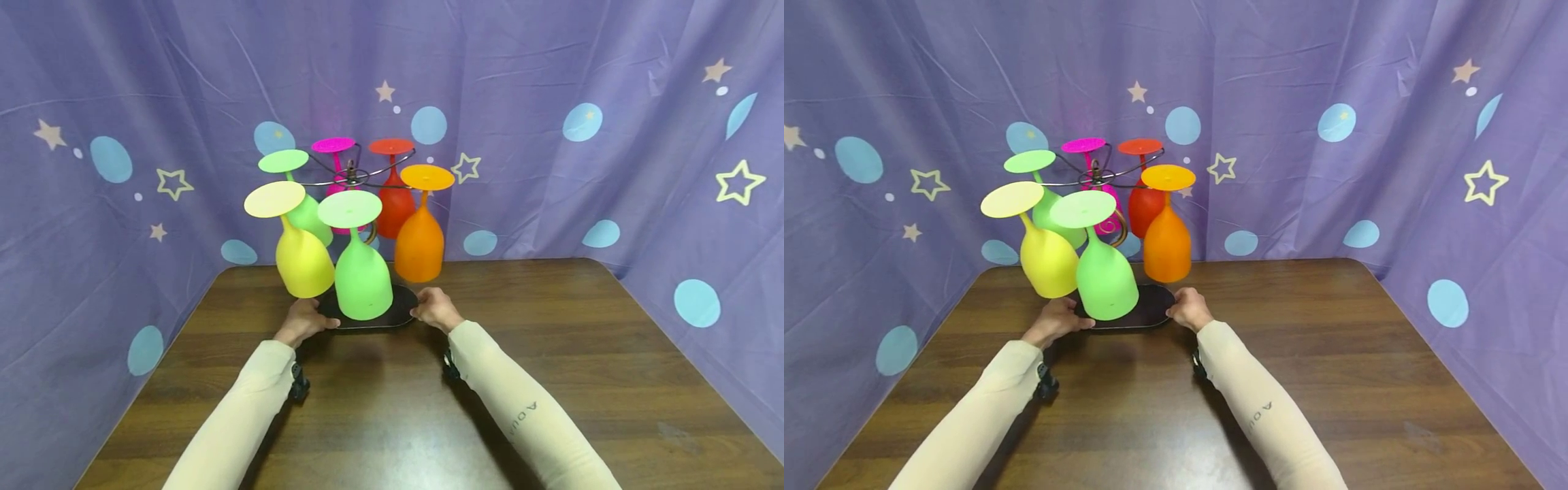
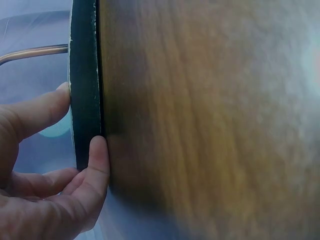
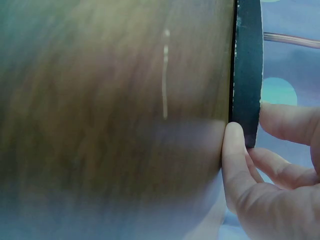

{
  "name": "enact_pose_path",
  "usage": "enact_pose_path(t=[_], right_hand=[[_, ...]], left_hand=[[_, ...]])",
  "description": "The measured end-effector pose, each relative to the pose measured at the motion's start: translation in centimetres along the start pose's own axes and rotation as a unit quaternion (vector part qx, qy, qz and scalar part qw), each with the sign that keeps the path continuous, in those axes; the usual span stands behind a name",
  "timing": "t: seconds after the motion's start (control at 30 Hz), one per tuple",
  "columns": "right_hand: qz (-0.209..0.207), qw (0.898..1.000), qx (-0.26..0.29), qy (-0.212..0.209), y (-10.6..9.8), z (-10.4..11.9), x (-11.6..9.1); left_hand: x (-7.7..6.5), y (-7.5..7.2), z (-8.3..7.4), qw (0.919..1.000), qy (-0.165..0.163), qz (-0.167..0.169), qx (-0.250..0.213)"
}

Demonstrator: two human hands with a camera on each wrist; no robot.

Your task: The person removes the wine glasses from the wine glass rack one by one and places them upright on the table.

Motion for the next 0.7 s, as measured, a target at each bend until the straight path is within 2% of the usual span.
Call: enact_pose_path(t=[0.23, 0.7], right_hand=[[0.002, 1.0, 0.019, 0.014, -0.5, -0.8, -0.4], [-0.001, 0.999, 0.04, 0.021, -1.5, -1.3, -0.8]], left_hand=[[-0.1, 1.0, -0.4, 0.9999, -0.004, 0.012, -0.01], [-0.2, 1.5, -1.3, 0.9998, 0.012, 0.009, -0.013]])
Point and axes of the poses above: each hand's wrist, its own x-axis towards the middle knuckle, its own y-axis out of the palm, z = x × y, the point moved 3 cm from there along x, towards the middle knuckle, and after that the axes turned 5 degrees about -y, right-handed, at the moved point
